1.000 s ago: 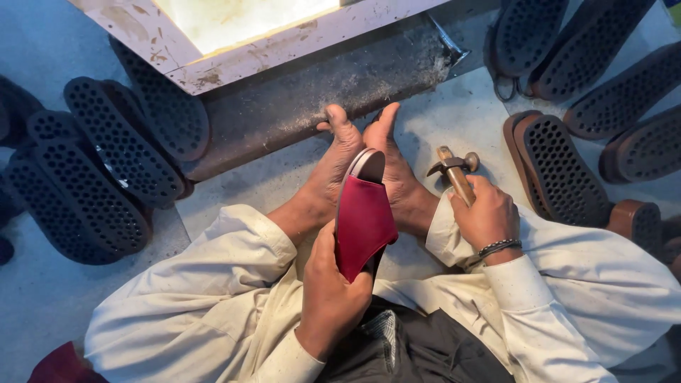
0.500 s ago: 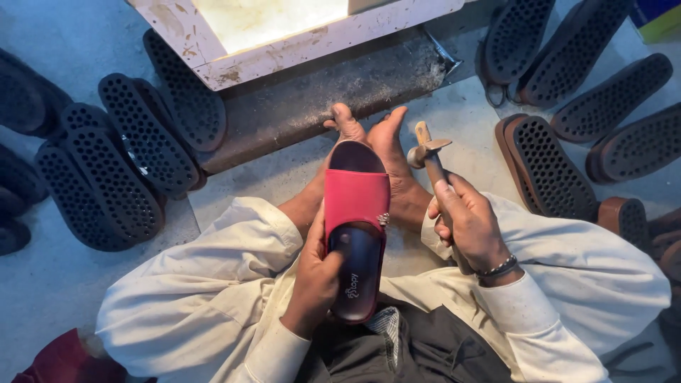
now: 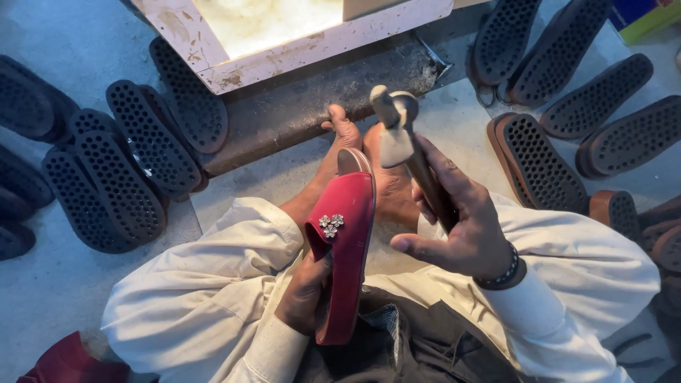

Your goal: Assembling a shoe by fitting and hammering the upper material onto the sole while using feet for stability.

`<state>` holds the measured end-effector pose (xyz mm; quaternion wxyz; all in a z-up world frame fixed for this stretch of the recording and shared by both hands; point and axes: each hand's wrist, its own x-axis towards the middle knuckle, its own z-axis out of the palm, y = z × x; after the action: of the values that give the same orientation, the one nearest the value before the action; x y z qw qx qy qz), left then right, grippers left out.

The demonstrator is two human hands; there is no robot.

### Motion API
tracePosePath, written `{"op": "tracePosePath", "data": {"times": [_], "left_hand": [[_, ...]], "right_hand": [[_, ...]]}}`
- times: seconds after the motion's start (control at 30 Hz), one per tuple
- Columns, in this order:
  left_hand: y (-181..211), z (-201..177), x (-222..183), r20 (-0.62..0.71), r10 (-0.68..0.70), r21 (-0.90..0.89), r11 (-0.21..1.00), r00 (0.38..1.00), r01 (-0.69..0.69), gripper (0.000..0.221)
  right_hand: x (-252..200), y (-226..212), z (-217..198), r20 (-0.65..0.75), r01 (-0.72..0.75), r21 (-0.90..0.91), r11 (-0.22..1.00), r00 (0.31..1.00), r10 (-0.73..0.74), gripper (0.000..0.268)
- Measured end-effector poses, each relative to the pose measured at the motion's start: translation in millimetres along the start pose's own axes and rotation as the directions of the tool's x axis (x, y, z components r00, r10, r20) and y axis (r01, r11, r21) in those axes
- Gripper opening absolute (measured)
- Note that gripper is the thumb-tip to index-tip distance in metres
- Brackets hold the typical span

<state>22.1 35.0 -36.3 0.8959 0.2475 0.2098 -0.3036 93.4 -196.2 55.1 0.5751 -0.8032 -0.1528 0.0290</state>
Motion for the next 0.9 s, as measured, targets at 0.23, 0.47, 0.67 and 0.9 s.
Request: {"op": "tracePosePath", "data": {"times": [0.23, 0.47, 0.67, 0.9], "left_hand": [[7.4, 15.0, -9.2, -0.02, 0.003, 0.187, 0.982, 1.0, 0.001, 0.047], [21.7, 19.8, 5.8, -0.1, 0.09, 0.218, 0.974, 0.991, -0.066, 0.05], [24.4, 34.4, 3.6, -0.149, 0.035, 0.155, 0.988, 0.988, -0.011, 0.055], [13.1, 25.9, -3.0, -0.113, -0.005, 0.062, 0.998, 0.994, 0.013, 0.037]], "right_hand": [[27.3, 11.2, 19.0, 0.208, 0.384, -0.355, 0.852, 0.921, -0.328, 0.116], [-26.6, -2.3, 67.4, 0.336, 0.379, -0.355, 0.855, 0.905, -0.261, 0.058], [3.9, 12.2, 52.7, 0.192, 0.326, -0.365, 0.872, 0.943, -0.273, 0.057], [15.9, 10.1, 40.4, 0.115, 0.113, 0.024, 0.993, 0.987, -0.115, 0.053]]}}
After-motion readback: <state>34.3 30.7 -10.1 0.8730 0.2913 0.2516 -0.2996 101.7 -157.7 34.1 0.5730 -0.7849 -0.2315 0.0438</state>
